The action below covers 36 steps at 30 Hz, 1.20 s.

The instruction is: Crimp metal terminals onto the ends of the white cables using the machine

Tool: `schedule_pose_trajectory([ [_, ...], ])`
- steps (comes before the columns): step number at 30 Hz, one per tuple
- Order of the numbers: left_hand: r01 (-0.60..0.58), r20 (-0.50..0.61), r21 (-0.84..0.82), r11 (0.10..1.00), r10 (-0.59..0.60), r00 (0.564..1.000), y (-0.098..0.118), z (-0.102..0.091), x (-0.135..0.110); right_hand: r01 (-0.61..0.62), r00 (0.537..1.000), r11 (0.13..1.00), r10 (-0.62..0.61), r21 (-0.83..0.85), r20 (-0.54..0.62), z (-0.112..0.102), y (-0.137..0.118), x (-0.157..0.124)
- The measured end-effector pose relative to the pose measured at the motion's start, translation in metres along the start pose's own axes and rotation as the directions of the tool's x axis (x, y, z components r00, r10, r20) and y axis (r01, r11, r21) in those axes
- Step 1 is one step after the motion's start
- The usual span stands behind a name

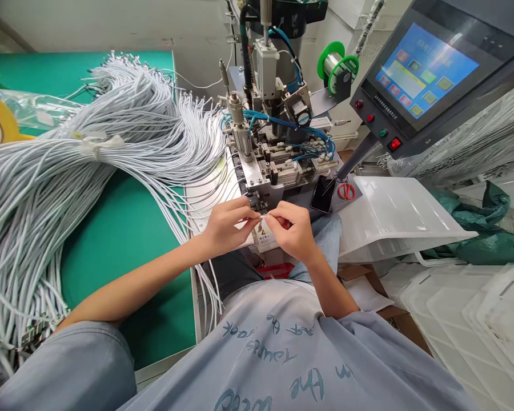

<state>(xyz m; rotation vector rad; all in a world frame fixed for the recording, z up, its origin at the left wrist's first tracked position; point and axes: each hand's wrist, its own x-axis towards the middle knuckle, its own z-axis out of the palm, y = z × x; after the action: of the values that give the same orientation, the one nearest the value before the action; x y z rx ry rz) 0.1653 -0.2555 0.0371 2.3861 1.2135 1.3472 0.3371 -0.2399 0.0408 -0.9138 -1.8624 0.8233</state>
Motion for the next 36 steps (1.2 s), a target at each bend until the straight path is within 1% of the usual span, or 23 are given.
schedule_pose_trajectory([
  [1,0.089,0.007,-0.1,0.991,-0.089,0.996,0.002,0.001,0.0,0.021,0.999,1.0,-0.022,-0.011,-0.043,0.002,0.001,-0.001],
  [2,0.173,0.036,-0.191,0.966,-0.169,0.985,0.003,0.001,0.0,0.037,0.995,0.999,-0.039,-0.016,-0.092,0.004,0.002,-0.002],
  [4,0.301,0.123,-0.33,0.895,-0.276,0.953,0.005,0.001,0.001,0.05,0.982,0.999,-0.047,0.01,-0.182,0.011,0.005,-0.004],
  [6,0.372,0.206,-0.432,0.822,-0.311,0.928,0.005,0.0,0.003,0.036,0.969,0.997,-0.017,0.07,-0.247,0.018,0.01,-0.007],
  [8,0.429,0.271,-0.497,0.755,-0.334,0.903,0.005,-0.001,0.005,-0.007,0.962,0.991,0.042,0.132,-0.269,0.024,0.013,-0.009],
  [11,0.507,0.312,-0.538,0.673,-0.4,0.862,0.006,-0.001,0.007,-0.057,0.952,0.985,0.103,0.162,-0.287,0.027,0.016,-0.01],
  [13,0.534,0.303,-0.553,0.64,-0.443,0.844,0.008,-0.001,0.008,-0.053,0.941,0.992,0.087,0.112,-0.328,0.025,0.016,-0.01],
  [15,0.543,0.293,-0.553,0.631,-0.463,0.837,0.01,0.0,0.008,-0.02,0.935,1.0,0.022,0.009,-0.353,0.021,0.015,-0.008],
  [17,0.552,0.286,-0.543,0.633,-0.478,0.83,0.011,0.0,0.007,0.037,0.941,0.993,-0.073,-0.112,-0.332,0.015,0.014,-0.006],
  [20,0.577,0.293,-0.54,0.612,-0.506,0.811,0.01,0.002,0.005,0.109,0.942,0.952,-0.191,-0.286,-0.276,0.009,0.015,-0.004],
  [22,0.595,0.301,-0.552,0.584,-0.526,0.795,0.009,0.004,0.004,0.116,0.942,0.927,-0.217,-0.357,-0.256,0.008,0.016,-0.004],
  [24,0.603,0.291,-0.56,0.568,-0.546,0.786,0.009,0.005,0.003,0.11,0.942,0.921,-0.217,-0.374,-0.257,0.01,0.017,-0.003],
  [26,0.605,0.279,-0.563,0.563,-0.56,0.78,0.009,0.005,0.004,0.085,0.935,0.938,-0.192,-0.336,-0.3,0.013,0.019,-0.003],
  [27,0.606,0.277,-0.567,0.558,-0.564,0.778,0.009,0.005,0.004,0.062,0.933,0.957,-0.156,-0.285,-0.324,0.015,0.02,-0.003],
  [29,0.608,0.277,-0.58,0.542,-0.571,0.773,0.008,0.005,0.003,-0.007,0.942,0.995,-0.026,-0.098,-0.335,0.021,0.024,-0.003],
  [31,0.61,0.274,-0.59,0.529,-0.58,0.767,0.007,0.007,0.003,-0.102,0.957,0.985,0.135,0.138,-0.255,0.025,0.028,-0.002],
  [33,0.614,0.276,-0.598,0.515,-0.586,0.761,0.006,0.009,0.002,-0.176,0.958,0.937,0.233,0.3,-0.165,0.028,0.032,-0.001],
  [34,0.614,0.281,-0.603,0.51,-0.584,0.761,0.005,0.011,0.001,-0.188,0.958,0.923,0.248,0.337,-0.145,0.028,0.034,-0.001],
  [36,0.606,0.287,-0.609,0.512,-0.57,0.77,0.003,0.014,0.0,-0.165,0.961,0.923,0.229,0.347,-0.153,0.027,0.036,0.0],
])
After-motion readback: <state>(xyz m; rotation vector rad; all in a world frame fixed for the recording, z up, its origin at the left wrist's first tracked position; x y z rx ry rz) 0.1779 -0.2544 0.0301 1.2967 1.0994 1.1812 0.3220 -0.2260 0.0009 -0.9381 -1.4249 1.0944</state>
